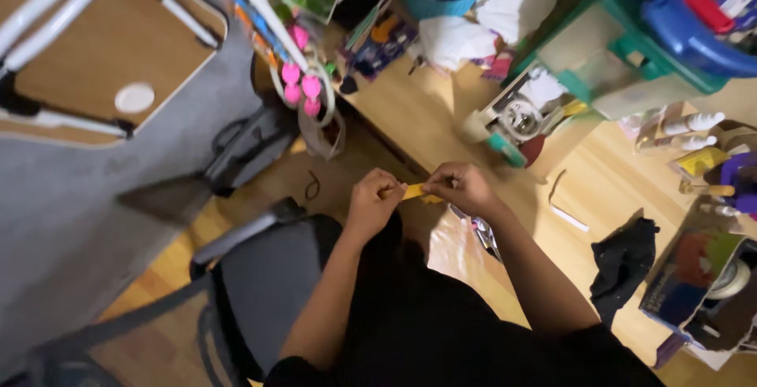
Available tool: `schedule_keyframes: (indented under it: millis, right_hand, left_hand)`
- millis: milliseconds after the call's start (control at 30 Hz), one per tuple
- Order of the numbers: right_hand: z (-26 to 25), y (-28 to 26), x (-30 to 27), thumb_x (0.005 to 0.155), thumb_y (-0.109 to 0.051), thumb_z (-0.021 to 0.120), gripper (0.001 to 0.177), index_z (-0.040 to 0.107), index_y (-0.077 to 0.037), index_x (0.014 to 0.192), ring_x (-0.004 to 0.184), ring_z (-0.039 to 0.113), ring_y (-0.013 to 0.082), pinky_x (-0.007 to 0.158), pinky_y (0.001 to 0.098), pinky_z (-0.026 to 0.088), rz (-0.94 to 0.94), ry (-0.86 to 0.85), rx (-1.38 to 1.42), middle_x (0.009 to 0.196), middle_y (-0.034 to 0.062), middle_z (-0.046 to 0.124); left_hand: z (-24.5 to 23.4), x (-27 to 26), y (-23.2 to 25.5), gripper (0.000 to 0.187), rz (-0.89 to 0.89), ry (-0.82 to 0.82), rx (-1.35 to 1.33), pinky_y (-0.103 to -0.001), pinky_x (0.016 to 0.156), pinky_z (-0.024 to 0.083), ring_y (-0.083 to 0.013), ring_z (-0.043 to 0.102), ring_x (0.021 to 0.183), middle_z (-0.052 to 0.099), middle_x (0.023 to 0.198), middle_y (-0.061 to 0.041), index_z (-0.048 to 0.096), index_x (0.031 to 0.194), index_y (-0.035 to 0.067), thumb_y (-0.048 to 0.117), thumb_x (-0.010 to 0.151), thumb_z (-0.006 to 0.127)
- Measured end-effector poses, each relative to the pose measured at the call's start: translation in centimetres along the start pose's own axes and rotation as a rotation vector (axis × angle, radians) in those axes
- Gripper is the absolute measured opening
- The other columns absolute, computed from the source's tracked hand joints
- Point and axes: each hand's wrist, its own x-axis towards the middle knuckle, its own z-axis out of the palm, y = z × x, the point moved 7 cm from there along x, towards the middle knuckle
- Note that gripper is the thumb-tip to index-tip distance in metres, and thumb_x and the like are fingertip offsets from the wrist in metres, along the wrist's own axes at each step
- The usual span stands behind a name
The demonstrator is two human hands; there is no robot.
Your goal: The person assembles a craft decoration by cutting a yellow paper strip with scissors and taping it inside a white cup, then inserts a long plastic tube into the cup and tapes it in place.
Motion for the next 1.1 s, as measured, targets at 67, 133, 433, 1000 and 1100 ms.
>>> schedule_keyframes:
  millis: [67,133,433,1000,1100]
  right_hand:
    - [1.1,-0.1,-0.9,0.082,-0.016,0.076,0.012,0.074,-0.004,0.082,0.065,0.059,0.0078,0.057,0.0255,0.047,-0.108,-0.025,-0.001,0.074,0.0011,0.068]
    - [2.5,0.3,-1.7,0.082,-0.015,0.076,0.012,0.075,-0.003,0.085,0.065,0.059,0.0081,0.058,0.0252,0.047,-0.119,-0.029,-0.004,0.075,0.0013,0.068]
    - [10.2,3.2,2.1,0.079,-0.02,0.077,0.021,0.075,-0.006,0.094,0.067,0.065,0.0079,0.061,0.0253,0.052,0.085,-0.125,-0.024,0.077,0.0038,0.073]
    - [24.3,18.7,18.8,0.08,-0.011,0.07,0.041,0.064,-0.006,0.12,0.094,0.068,0.0161,0.083,0.0324,0.053,-0.039,-0.057,-0.193,0.106,0.0105,0.072]
    - [23.2,26.9,24.2,0.082,-0.015,0.068,0.041,0.063,-0.005,0.121,0.096,0.067,0.0175,0.085,0.0333,0.053,0.063,-0.05,-0.312,0.109,0.0109,0.071]
  left_hand:
    - [0.0,-1.8,-0.5,0.018,-0.004,0.029,0.013,-0.029,0.061,0.048,-0.0191,0.062,0.068,0.063,0.08,-0.01,0.062,0.073,-0.002,0.009,0.083,0.073]
    - [-0.4,-3.6,-1.3,0.018,-0.073,0.016,0.012,-0.03,0.059,0.045,-0.0196,0.059,0.065,0.063,0.08,-0.01,0.063,0.074,-0.002,0.009,0.084,0.074]
    - [-6.4,-6.7,-6.4,0.017,-0.179,0.177,-0.006,-0.03,0.061,0.047,-0.0215,0.059,0.067,0.062,0.082,-0.01,0.062,0.074,-0.001,0.01,0.082,0.072]
    - [-17.1,-5.5,-25.9,0.021,-0.24,0.423,0.129,-0.036,0.063,0.045,-0.0274,0.058,0.071,0.058,0.08,-0.013,0.06,0.075,-0.002,0.013,0.083,0.073]
    - [-16.6,-5.2,-28.4,0.024,-0.328,0.446,0.14,-0.036,0.06,0.044,-0.0274,0.057,0.07,0.058,0.079,-0.013,0.063,0.074,0.0,0.018,0.084,0.075]
